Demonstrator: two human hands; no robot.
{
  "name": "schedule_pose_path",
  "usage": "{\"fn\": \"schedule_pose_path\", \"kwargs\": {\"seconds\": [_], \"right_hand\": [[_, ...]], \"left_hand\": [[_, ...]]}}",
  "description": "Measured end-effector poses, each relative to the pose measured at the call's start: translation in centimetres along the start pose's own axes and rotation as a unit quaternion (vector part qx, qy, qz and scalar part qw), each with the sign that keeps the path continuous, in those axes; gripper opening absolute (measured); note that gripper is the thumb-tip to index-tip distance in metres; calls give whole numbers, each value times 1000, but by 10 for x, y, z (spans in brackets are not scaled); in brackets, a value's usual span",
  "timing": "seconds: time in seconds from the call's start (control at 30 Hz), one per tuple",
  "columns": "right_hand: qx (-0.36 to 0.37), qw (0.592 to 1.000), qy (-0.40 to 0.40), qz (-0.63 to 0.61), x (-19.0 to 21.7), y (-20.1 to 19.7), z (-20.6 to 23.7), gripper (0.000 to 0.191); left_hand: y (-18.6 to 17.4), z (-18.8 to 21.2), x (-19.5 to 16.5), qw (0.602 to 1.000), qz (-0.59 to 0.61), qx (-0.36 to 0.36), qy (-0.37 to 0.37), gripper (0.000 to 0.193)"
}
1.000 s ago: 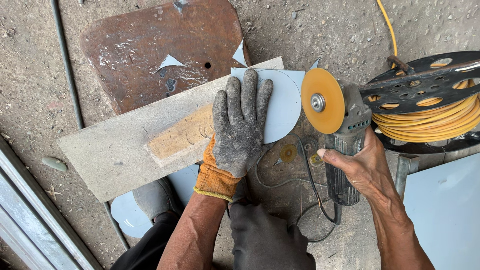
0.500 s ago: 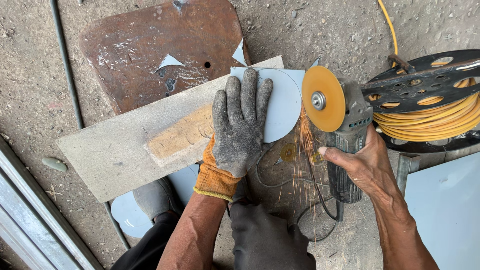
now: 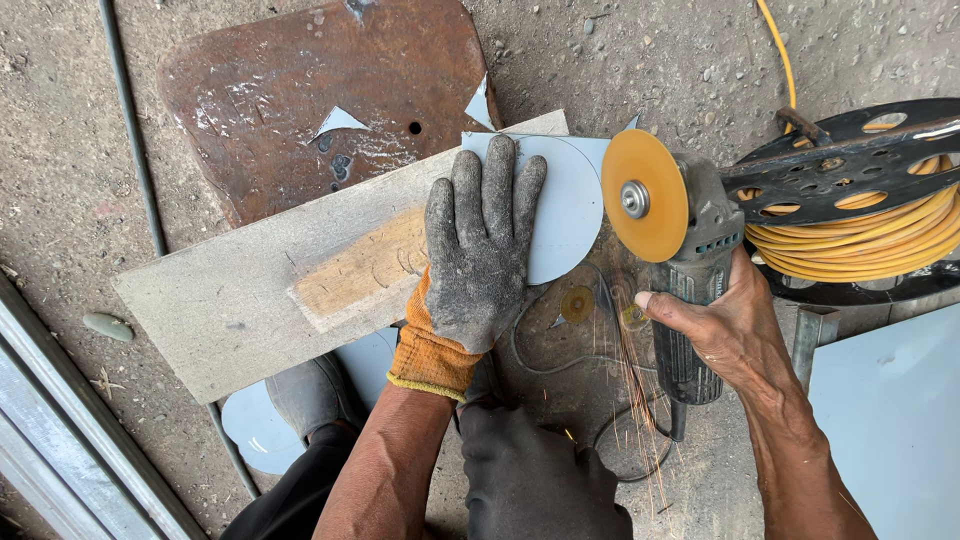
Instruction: The person uses an angle grinder to cut a circular shape from a flat metal sheet. They hold the sheet steady with a gloved left hand while guiding the grinder with the right hand, producing sparks as the blade follows a pre-drawn circle.
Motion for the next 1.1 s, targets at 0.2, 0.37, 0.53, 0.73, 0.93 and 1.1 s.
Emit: {"fn": "schedule_pose_path", "kwargs": {"seconds": [0.2, 0.37, 0.53, 0.73, 0.93, 1.1], "right_hand": [[-10, 999, -10, 29, -3, 0, 0, 90], [-19, 999, -37, 26, -1, 0, 3, 90], [-17, 999, -15, 22, -1, 2, 2, 88], [-18, 999, -11, 26, 2, 3, 0, 88], [-17, 999, -12, 24, 1, 4, 0, 88], [-16, 1000, -19, 18, -1, 3, -1, 88]], "left_hand": [[-3, -2, 0, 1000, 14, -5, -7, 98], [-2, 0, 0, 1000, -7, -4, 3, 98], [2, 1, 1, 1000, 15, 9, -6, 102], [1, 0, 1, 1000, 13, -3, -11, 101], [2, 1, 0, 999, -34, -2, 7, 98], [3, 2, 0, 1000, 13, -3, -11, 103]]}}
Point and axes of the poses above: each hand's wrist, its own z-axis away from the middle knuckle, its own y-axis out of the palm, x = y × z, the point moved 7 cm from there along -z, towards the middle knuckle, and after that the axes turned 14 degrees about -x, right-handed, at the moved point
